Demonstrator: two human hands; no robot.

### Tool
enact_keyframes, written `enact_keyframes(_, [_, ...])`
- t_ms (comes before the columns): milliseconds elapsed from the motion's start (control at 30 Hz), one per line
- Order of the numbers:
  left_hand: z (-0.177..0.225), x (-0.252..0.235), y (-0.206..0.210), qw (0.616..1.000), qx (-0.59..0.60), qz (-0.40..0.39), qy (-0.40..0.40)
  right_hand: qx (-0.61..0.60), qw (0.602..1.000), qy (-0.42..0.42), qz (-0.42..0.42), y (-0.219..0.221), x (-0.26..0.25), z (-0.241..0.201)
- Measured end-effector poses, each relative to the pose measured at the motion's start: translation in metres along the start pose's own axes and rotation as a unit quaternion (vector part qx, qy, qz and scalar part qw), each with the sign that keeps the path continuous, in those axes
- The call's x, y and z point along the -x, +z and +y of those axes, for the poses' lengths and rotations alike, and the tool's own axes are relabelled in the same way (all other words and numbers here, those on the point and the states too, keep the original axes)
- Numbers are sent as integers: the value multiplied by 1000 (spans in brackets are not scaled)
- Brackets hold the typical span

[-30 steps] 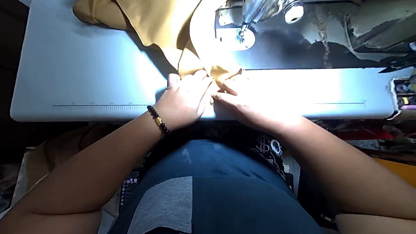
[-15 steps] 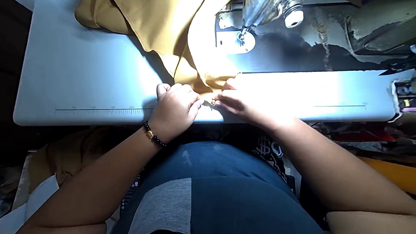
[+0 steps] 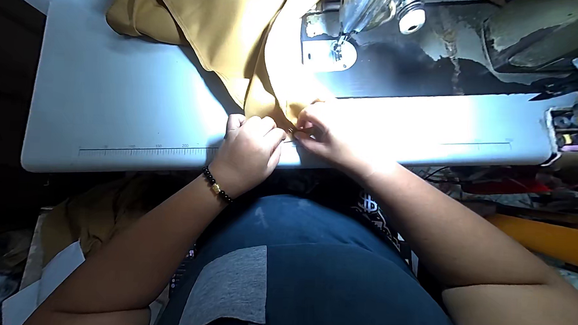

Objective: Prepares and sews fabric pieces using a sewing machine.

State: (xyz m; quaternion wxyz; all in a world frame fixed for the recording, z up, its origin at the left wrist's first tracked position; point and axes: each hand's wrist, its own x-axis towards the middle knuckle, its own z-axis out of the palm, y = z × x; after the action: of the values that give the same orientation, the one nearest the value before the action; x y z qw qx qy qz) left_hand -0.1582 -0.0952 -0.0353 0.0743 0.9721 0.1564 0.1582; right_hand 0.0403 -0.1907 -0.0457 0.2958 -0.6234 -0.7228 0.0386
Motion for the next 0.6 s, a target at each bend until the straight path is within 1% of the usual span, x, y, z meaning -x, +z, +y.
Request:
enact_keyframes(33, [0, 1, 0, 1000, 3, -21, -6, 26, 999, -45, 7, 0, 1, 1])
enact_keyframes(100, [-1, 1, 0, 998, 35, -42, -26, 65, 992, -108, 20, 2, 5, 5])
enact_keyframes(133, [-2, 0, 0, 997, 61, -38, -37, 74, 989, -127, 24, 4, 7, 8])
enact_keyframes(200, [-5, -1, 2, 993, 107, -12, -56, 66, 988, -138, 14, 4, 10, 14])
enact_keyframes(267, [-7, -3, 4, 991, 117, 17, -59, 33, 992, -123, -17, 2, 8, 17])
enact_keyframes(333, [-6, -4, 2, 994, 93, 36, -50, -6, 994, -82, -66, -3, 3, 18])
enact_keyframes(400, [-2, -6, -1, 996, 63, 29, -50, -54, 992, -23, -116, -11, -5, 18])
enact_keyframes(467, [2, -8, -3, 997, 52, 20, -57, -96, 987, 16, -131, -15, -10, 19])
enact_keyframes(500, [3, -10, -4, 996, 52, 12, -65, -103, 988, 10, -111, -12, -9, 20])
enact_keyframes(533, [4, -12, -6, 995, 56, -6, -77, -80, 994, -22, -66, -5, -5, 21])
enact_keyframes(567, [4, -14, -8, 993, 63, -33, -93, -27, 997, -73, -10, 1, 0, 20])
enact_keyframes(600, [4, -17, -11, 989, 68, -64, -111, 39, 991, -127, 32, 3, 3, 19])
